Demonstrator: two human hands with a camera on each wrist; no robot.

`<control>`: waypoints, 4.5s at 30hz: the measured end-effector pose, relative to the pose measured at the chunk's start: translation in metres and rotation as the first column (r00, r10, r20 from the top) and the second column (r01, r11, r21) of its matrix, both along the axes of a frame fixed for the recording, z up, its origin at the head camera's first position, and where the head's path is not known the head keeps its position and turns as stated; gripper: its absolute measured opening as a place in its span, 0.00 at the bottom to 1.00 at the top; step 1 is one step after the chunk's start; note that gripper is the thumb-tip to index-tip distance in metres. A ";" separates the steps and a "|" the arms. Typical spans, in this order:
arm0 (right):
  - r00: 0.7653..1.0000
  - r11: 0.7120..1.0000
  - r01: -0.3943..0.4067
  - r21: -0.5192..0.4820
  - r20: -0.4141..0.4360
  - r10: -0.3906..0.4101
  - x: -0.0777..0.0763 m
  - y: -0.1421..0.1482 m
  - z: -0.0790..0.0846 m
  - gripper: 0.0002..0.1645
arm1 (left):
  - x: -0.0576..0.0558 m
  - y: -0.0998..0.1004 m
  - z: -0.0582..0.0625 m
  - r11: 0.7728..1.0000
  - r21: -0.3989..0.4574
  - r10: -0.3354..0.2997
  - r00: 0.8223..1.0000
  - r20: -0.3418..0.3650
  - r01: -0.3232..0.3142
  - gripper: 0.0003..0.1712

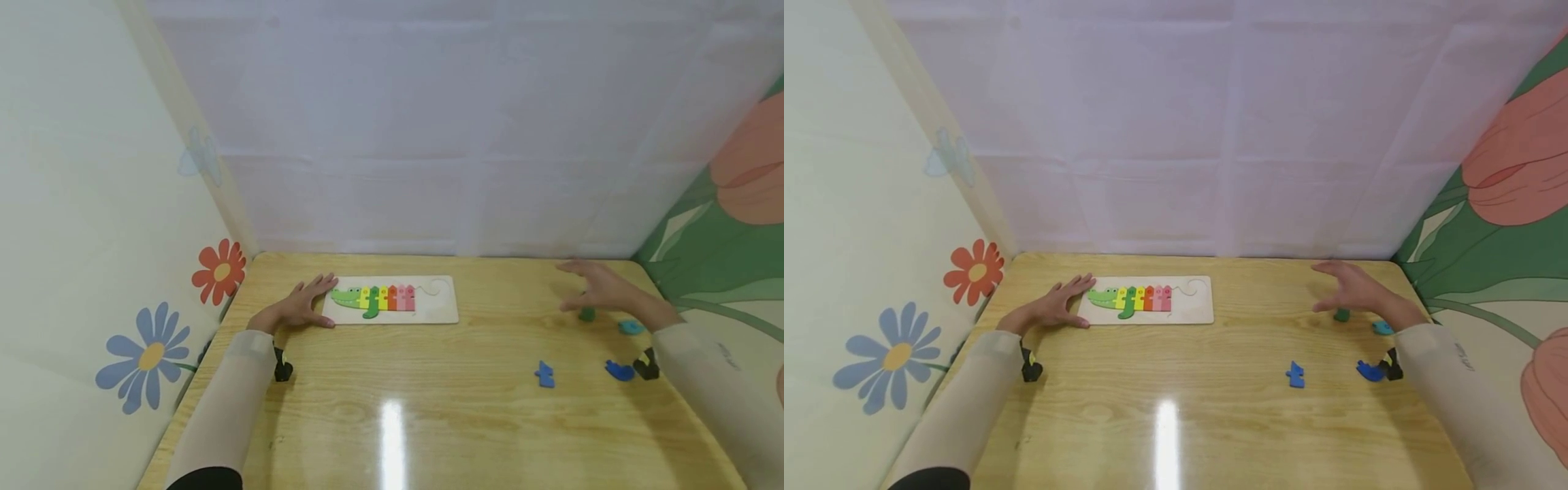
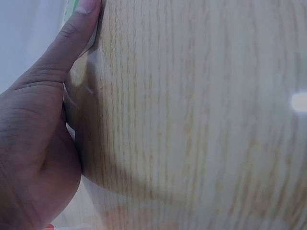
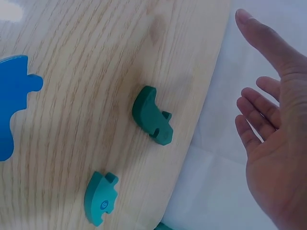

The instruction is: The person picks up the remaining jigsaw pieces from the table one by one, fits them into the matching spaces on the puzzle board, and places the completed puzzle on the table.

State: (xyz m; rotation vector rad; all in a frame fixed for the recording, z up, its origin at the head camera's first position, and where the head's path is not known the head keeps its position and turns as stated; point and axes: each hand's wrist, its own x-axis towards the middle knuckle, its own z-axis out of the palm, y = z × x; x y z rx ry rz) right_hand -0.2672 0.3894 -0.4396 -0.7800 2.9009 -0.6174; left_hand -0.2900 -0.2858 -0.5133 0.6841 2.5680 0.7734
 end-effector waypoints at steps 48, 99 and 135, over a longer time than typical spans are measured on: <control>0.988 0.993 0.102 0.066 0.113 -0.109 0.017 0.043 -0.021 0.62 | -0.001 -0.001 -0.002 1.000 -0.009 0.003 1.000 -0.017 -0.003 0.67; 0.986 0.986 0.129 0.109 0.089 -0.139 0.014 0.050 -0.043 0.56 | -0.001 0.000 -0.001 1.000 0.006 0.006 1.000 0.004 -0.006 0.68; 0.984 0.987 0.155 0.046 0.079 -0.158 0.012 0.038 -0.039 0.54 | 0.000 0.000 0.000 1.000 -0.004 0.013 1.000 0.012 -0.013 0.68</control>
